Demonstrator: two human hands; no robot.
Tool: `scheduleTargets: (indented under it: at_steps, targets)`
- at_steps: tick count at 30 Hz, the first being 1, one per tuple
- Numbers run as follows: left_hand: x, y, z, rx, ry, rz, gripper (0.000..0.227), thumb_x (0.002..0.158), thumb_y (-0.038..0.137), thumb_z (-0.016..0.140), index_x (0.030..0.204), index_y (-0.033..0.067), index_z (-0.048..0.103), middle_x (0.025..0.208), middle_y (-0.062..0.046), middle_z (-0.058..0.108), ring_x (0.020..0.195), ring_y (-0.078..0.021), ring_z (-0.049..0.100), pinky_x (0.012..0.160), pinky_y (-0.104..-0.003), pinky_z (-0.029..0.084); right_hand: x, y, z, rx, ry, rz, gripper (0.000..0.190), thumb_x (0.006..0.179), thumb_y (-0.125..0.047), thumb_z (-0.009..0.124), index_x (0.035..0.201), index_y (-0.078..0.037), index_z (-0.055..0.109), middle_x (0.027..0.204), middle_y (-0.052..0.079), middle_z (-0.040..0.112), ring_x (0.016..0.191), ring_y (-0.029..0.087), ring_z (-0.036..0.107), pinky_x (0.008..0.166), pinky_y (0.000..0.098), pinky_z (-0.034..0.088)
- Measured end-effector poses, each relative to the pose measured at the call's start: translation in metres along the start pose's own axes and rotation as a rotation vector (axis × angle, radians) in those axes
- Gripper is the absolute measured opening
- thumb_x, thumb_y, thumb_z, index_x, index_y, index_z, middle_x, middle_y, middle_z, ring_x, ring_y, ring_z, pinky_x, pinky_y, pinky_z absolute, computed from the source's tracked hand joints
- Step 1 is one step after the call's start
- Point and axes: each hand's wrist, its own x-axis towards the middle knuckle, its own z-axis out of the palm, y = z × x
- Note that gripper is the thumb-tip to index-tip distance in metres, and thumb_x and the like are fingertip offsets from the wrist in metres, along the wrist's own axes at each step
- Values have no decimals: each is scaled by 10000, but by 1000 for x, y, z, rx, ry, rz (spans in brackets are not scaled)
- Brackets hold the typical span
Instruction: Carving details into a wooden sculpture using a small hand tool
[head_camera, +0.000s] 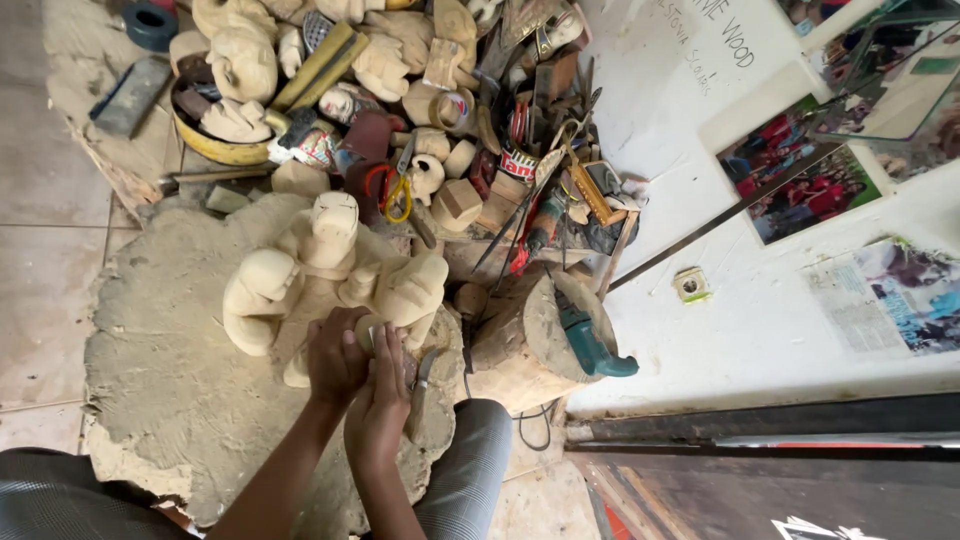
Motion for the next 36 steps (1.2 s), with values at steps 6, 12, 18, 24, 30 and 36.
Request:
scheduleTargets:
  at_steps: [6,12,18,24,30,36]
  targets:
    - [-10,-31,14,-7,-15,36,526,1075,389,166,1123,200,655,909,0,628,854,-193,651,874,-311,383,43,22,12,31,19,83,438,1004,-78,426,1385,-114,640,1369,170,646,1281,386,566,1070,477,464]
    - [-17,-33,15,20,16,45,564,1055,354,133,1118,198,671,897,-12,626,852,-219,659,865,-331,415,17,-1,2,-121,101,16,431,1008,-75,453,1403,-97,625,1395,151,640,1305,326,569,1056,428,460]
    - [-12,-33,11,1,5,85,560,1071,356,136,1097,183,668,885,-15,621,844,-214,655,841,-326,390,37,4,4,77,19,119,445,1008,-33,403,1390,-71,629,1374,180,641,1322,345,546,1094,443,457]
    - [-14,-37,18,21,60,90,599,1067,337,113,1081,142,679,881,-46,621,824,-251,657,830,-353,417,36,-16,-8,55,33,135,407,1005,-70,458,1358,-88,660,1330,208,663,1258,378,599,1058,485,479]
    - [-4,-29,13,6,38,96,552,1066,342,169,1081,149,686,883,-34,644,843,-244,671,851,-344,405,16,1,1,-52,149,-72,434,1009,-40,431,1384,-92,644,1377,175,647,1283,337,583,1067,437,467]
    - [-4,-28,13,6,51,113,562,1073,362,155,1074,168,683,864,-28,629,824,-244,664,846,-351,404,40,12,-3,124,27,183,374,1048,-126,459,1342,-143,689,1234,177,714,1172,374,645,1016,458,534]
